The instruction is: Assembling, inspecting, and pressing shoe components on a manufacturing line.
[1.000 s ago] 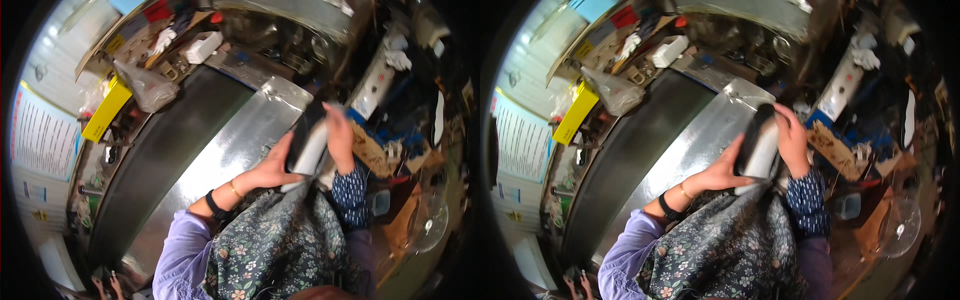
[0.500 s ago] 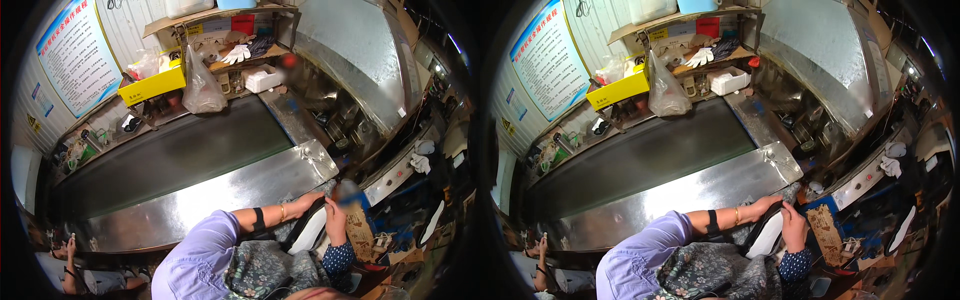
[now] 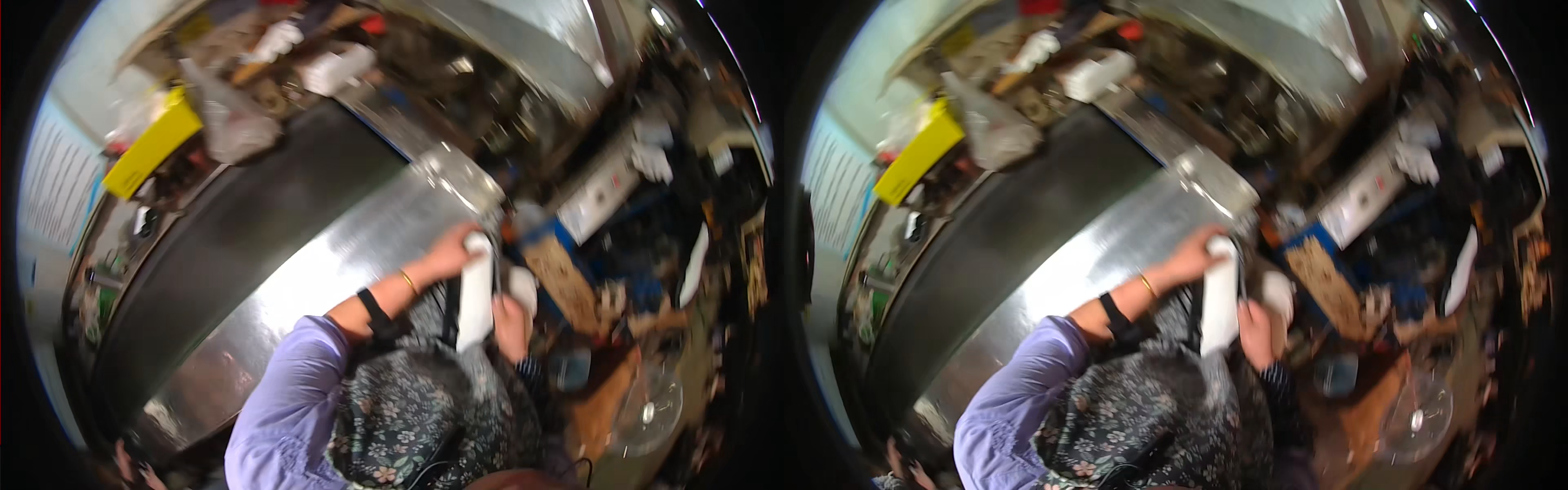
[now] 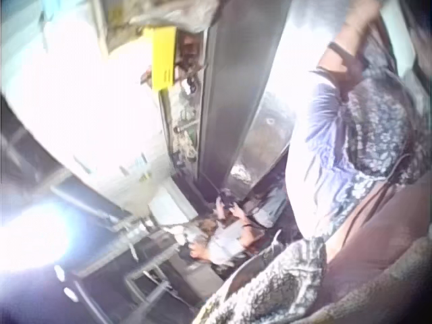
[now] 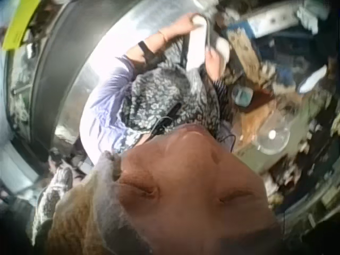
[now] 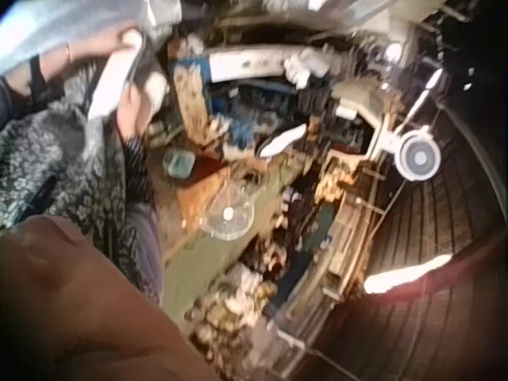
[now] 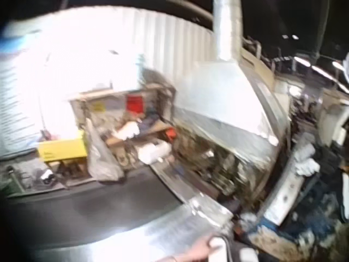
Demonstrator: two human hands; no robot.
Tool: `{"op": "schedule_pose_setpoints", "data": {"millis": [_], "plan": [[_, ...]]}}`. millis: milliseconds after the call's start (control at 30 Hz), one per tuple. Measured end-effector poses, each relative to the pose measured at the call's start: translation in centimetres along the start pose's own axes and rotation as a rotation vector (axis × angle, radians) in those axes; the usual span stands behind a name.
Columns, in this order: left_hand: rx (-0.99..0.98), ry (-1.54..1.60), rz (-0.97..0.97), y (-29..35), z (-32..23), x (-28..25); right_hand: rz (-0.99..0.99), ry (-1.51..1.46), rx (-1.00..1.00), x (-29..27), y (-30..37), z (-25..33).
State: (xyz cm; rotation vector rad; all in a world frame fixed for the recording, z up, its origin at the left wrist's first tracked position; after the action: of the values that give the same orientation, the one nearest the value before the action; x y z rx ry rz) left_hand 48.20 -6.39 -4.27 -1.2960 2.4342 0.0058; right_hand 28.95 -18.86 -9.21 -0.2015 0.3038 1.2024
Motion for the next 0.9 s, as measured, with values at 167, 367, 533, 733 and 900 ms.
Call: {"op": "schedule_pose_setpoints", "data": {"millis": [167,367,533,733,900], "plan": [[-0.444,0.591,0.133,2.9,4.6,1.8,-0.096,-0.395,0.548,2.0,-1.1,-5.0],[-0.431,0.480,0.136,3.6,5.4,2.4,0.026,0.210,0.238,4.1,-2.7,0.2],[-0.436,0.406,0.132,1.6,4.7,2.6,0.197,0.679,-0.054,4.2,-5.6,3.3],[-0.354,0.381,0.177,1.2,3.8,2.7,0.161,-0.411,0.671,2.8,-1.7,-0.9],[-0.489,0.427,0.216,2.1,5.0,3.1,0.210,0.501,0.151,1.9,1.4,1.9]]}}
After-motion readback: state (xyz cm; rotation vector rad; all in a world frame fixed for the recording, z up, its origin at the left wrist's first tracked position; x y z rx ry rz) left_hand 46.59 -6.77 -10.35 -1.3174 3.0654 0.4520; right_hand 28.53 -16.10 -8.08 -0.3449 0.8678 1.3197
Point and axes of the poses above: each hand's wrist, its own y-axis away from the middle knuckle, its own x-axis out of the palm, z = x × y, the point moved 9 cm from there along -y, towards the middle knuckle, and after that the axes turned 6 degrees about -z, right-handed, at the moved point
